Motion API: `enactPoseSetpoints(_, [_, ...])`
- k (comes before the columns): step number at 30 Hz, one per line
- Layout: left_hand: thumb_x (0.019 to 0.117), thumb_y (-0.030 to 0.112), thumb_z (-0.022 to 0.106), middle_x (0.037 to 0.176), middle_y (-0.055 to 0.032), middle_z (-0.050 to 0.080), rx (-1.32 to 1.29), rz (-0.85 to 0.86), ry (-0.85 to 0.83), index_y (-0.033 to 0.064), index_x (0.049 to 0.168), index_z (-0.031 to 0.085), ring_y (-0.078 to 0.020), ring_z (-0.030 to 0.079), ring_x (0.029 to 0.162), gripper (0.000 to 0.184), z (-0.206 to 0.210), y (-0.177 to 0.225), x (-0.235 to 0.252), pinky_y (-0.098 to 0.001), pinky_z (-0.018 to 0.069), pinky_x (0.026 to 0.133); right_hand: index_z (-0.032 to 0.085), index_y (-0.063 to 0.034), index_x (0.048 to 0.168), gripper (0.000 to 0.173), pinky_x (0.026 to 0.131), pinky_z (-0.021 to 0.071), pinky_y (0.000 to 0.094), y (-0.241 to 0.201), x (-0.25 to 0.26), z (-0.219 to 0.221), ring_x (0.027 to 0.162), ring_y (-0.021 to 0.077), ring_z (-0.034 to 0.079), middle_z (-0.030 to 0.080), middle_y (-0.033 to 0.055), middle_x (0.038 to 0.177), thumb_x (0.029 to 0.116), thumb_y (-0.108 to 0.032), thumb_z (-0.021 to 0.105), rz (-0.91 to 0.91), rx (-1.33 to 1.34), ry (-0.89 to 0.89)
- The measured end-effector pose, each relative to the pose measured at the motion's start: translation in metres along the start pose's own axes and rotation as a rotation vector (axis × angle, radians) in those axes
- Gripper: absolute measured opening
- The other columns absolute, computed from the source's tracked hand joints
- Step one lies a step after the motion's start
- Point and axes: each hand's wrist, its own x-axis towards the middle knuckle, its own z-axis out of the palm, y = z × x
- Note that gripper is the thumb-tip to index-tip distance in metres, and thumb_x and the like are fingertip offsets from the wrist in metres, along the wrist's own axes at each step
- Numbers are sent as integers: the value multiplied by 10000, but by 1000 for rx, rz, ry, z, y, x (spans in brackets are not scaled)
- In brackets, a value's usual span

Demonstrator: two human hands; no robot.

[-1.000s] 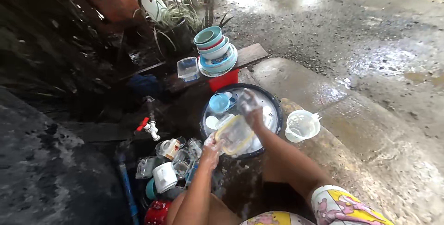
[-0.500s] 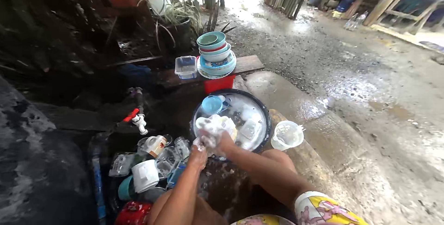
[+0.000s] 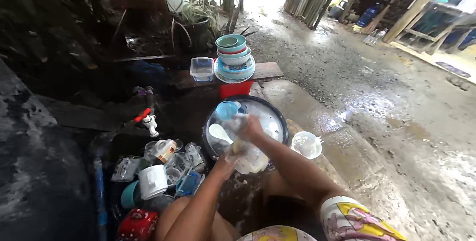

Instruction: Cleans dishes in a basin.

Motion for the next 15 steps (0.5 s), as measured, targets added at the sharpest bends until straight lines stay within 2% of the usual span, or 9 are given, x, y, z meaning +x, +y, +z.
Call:
enactPoseSetpoints(2, [1011,8,556,1238,-149,609,141,-7,71,-73,1371,492,-112,594,1088,374,0,4,-3,-275,498,961,754,-45,1112,367,945,506,612,-32,-14,13,1079,375,680,728,198,1096,961,-373,687,-160,-50,-77])
enactPoseSetpoints(4, [1021,46,556,1344,-217,583,303,58,135,-101,1410,466,-183,568,1238,425,-4,-3,3,-318,450,1078,739,29,1000,286,925,530,557,-29,-14,30,997,347,692,724,204,997,947,-250,705,-238,164,95])
enactPoseSetpoints(5, [1028,82,569,1394,-251,558,318,62,182,-109,1443,432,-235,552,1298,477,-6,-6,7,-362,432,1119,713,68,1037,248,937,533,525,-22,-10,37,997,333,686,715,219,1016,961,-166,682,-190,327,211])
enactPoseSetpoints(7, [1018,100,595,1393,-243,554,188,85,322,-100,1455,410,-229,566,1281,514,-10,-4,13,-356,460,1099,610,90,1263,293,999,509,465,-4,-4,47,1106,314,642,663,255,1191,1010,-54,585,24,573,353])
enactPoseSetpoints(8, [1019,94,593,1404,-243,550,117,92,374,-95,1464,405,-228,564,1286,519,-13,1,13,-357,456,1099,579,80,1346,362,1060,488,457,4,-4,53,1193,326,624,640,267,1284,1002,-35,580,68,566,369])
enactPoseSetpoints(10, [1026,66,563,1343,-218,577,-64,78,448,-75,1438,436,-199,598,1197,454,-20,10,19,-345,500,1026,557,126,1354,426,1095,468,468,8,-20,71,1235,361,611,624,309,1302,974,-57,618,9,454,251])
enactPoseSetpoints(12, [1068,90,479,1228,-185,602,-190,10,470,-60,1405,458,-168,619,1047,370,-22,13,20,-335,533,912,568,116,1369,452,1145,426,458,-5,-44,82,1293,348,591,623,289,1340,1003,-146,597,-109,376,85])
enactPoseSetpoints(13, [1083,106,440,1184,-156,600,-226,-12,450,-48,1393,453,-143,614,999,347,-21,11,19,-317,538,876,585,115,1354,448,1157,411,468,-8,-50,84,1306,359,583,625,289,1342,1004,-165,590,-161,336,62])
enactPoseSetpoints(15, [1080,104,451,1205,-149,586,-189,-1,408,-47,1410,428,-136,604,1031,363,-16,5,17,-310,533,894,624,117,1296,386,1118,442,474,-3,-41,78,1252,367,610,650,295,1283,981,-106,611,-115,327,92])
